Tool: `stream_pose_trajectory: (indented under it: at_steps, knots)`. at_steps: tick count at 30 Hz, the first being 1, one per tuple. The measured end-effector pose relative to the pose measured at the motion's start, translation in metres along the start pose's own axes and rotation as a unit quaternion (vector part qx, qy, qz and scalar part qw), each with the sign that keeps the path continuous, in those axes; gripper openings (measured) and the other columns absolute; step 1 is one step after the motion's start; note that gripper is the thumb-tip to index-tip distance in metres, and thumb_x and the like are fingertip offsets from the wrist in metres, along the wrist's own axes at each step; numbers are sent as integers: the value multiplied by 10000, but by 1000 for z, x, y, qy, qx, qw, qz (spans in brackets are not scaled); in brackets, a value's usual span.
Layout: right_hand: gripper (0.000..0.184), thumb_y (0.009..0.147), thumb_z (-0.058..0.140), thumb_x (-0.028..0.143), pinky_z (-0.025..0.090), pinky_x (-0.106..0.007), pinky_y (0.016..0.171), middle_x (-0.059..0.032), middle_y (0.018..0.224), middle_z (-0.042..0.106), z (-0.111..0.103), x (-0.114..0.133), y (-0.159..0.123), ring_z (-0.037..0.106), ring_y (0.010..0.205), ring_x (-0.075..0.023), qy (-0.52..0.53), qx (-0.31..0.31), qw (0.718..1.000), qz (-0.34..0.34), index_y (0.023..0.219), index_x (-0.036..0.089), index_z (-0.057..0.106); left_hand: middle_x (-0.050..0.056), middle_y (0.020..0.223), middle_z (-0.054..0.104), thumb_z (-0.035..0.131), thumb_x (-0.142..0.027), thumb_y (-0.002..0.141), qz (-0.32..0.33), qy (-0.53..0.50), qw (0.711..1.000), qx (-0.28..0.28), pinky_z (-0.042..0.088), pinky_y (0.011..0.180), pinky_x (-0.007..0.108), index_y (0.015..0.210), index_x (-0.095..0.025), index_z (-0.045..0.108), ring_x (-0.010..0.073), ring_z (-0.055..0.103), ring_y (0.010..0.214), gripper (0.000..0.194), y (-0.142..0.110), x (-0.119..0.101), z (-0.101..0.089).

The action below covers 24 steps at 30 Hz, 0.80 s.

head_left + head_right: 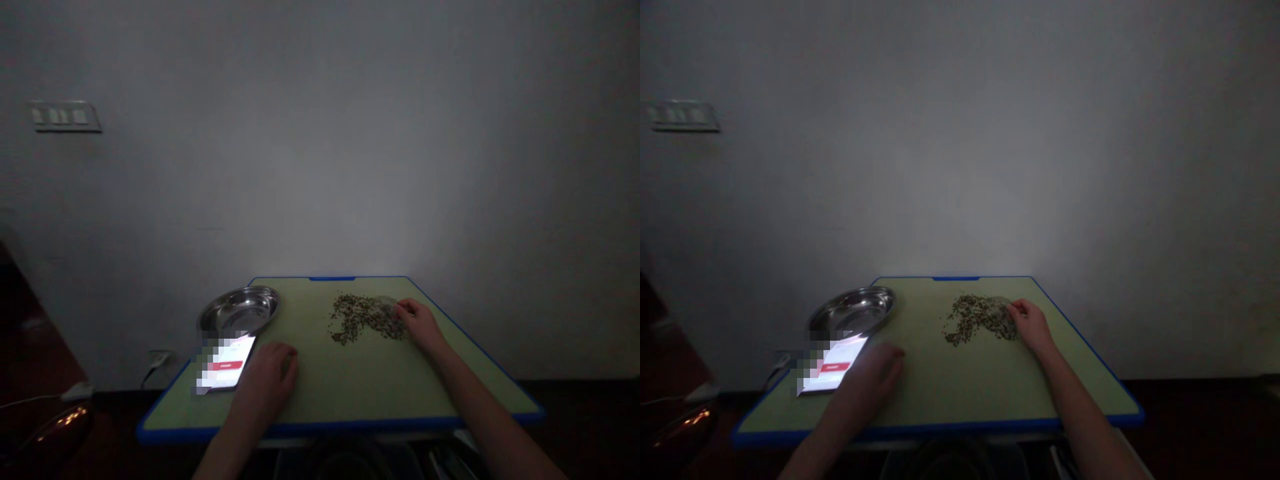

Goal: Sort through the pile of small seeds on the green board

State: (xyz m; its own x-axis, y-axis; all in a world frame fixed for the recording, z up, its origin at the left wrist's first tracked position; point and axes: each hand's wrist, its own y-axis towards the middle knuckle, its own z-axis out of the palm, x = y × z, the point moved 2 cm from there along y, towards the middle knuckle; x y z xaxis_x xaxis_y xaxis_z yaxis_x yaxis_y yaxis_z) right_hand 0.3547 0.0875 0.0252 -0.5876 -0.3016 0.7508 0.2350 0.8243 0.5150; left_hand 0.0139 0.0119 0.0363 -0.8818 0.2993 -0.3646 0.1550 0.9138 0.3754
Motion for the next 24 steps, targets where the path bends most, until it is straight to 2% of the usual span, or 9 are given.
stream_pose_trajectory:
  at_steps: [4, 9, 11, 15, 20, 24]
  knots:
    - [294, 741, 524, 470, 459, -304, 593, -47, 625, 664, 0, 2, 0, 604, 599, -201, 19, 9, 1000, 19, 659, 193, 583, 162, 1239, 602, 480, -407, 822, 11, 16, 1000, -13, 344, 1045, 485, 1077, -184, 643, 316, 508, 1204, 377, 2, -5, 20]
    - [325, 758, 516, 481, 456, -301, 562, -47, 605, 654, 1, 6, -3, 599, 586, -206, 13, -25, 999, 17, 750, 178, 631, 139, 1243, 607, 440, -402, 856, 33, 36, 999, 14, 338, 1057, 486, 1065, -217, 629, 287, 487, 1233, 338, -3, -1, 26]
    - [327, 762, 516, 450, 449, -296, 554, -33, 596, 642, 3, 7, -6, 589, 574, -199, -9, -2, 1000, 11, 829, 167, 665, 138, 1231, 612, 432, -384, 859, 40, 34, 998, 19, 352, 1043, 482, 1043, -219, 632, 278, 501, 1212, 318, -4, -2, 25]
    - [341, 772, 512, 385, 450, -294, 578, -27, 629, 654, 8, 13, -17, 595, 592, -194, -58, 85, 995, -11, 954, 164, 698, 141, 1245, 599, 425, -367, 861, 35, 40, 998, 24, 359, 1039, 475, 1047, -211, 631, 275, 508, 1201, 319, -5, -5, 23]
    - [306, 803, 502, 344, 464, -317, 659, -63, 752, 704, 11, 20, -24, 627, 676, -214, -114, 126, 985, -39, 941, 170, 713, 167, 1267, 587, 435, -346, 861, 28, 46, 998, 36, 358, 1046, 478, 1080, -185, 633, 290, 494, 1233, 336, -5, -6, 22]
    - [286, 826, 503, 309, 463, -311, 689, -79, 815, 719, 14, 19, -21, 649, 733, -219, -148, 144, 978, -30, 972, 167, 703, 169, 1272, 585, 441, -340, 861, 27, 46, 998, 34, 361, 1044, 496, 1073, -187, 638, 296, 508, 1223, 327, -4, -5, 23]
